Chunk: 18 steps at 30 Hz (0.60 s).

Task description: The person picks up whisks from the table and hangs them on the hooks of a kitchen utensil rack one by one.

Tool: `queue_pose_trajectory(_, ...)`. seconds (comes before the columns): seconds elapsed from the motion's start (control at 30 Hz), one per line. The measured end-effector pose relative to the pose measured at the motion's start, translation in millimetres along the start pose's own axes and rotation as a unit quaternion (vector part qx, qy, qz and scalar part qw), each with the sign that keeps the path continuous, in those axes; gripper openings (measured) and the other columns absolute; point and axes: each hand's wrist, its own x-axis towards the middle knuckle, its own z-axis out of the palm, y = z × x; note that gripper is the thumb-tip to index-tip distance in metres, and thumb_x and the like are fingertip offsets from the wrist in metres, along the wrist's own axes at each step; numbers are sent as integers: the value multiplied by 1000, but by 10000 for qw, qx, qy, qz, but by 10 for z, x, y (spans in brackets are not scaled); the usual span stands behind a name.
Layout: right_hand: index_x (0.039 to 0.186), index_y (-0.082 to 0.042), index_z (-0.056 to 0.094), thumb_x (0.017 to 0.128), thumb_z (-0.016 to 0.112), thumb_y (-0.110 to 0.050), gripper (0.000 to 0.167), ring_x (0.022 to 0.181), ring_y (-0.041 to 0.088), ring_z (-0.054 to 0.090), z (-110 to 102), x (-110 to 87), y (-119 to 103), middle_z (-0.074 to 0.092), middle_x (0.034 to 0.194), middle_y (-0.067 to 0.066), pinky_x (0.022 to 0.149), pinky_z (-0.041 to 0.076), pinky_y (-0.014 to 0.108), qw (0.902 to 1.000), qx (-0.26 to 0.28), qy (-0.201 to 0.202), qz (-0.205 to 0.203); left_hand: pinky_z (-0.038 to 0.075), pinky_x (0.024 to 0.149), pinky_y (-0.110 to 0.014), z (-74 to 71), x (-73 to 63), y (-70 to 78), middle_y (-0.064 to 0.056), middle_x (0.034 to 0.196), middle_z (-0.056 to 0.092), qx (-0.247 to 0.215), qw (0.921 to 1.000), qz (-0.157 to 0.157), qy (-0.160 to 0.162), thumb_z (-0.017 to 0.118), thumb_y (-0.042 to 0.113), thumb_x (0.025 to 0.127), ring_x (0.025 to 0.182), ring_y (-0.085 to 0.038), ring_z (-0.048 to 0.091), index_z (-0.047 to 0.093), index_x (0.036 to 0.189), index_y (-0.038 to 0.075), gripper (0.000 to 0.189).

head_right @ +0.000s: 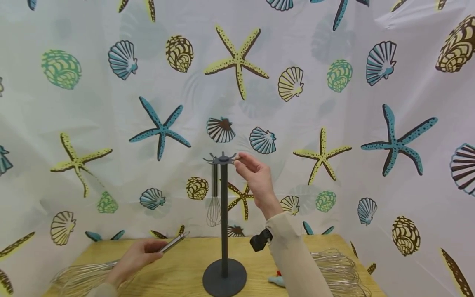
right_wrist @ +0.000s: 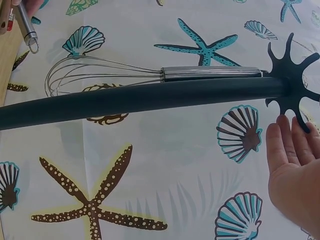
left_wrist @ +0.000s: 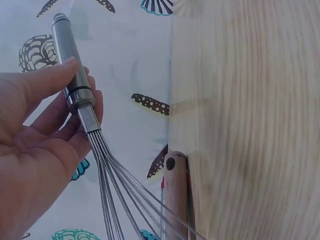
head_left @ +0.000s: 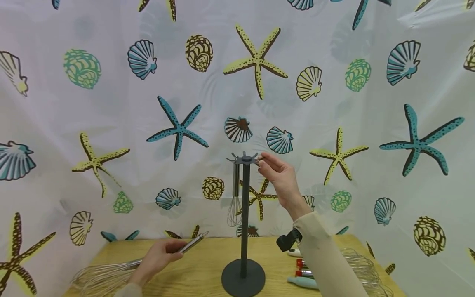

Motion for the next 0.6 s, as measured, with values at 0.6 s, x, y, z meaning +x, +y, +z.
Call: queue_pose_trajectory(0.6, 137, 1, 54, 96, 60, -4, 42, 101, 5, 68, 0, -2, -10, 69, 112, -4, 101, 49, 34, 10000, 59, -15, 11, 56, 77, -28, 85, 35, 211, -17, 116, 69, -274, 9988, 238, 316, 74, 10, 87, 97, -17, 66, 64, 125, -3, 41)
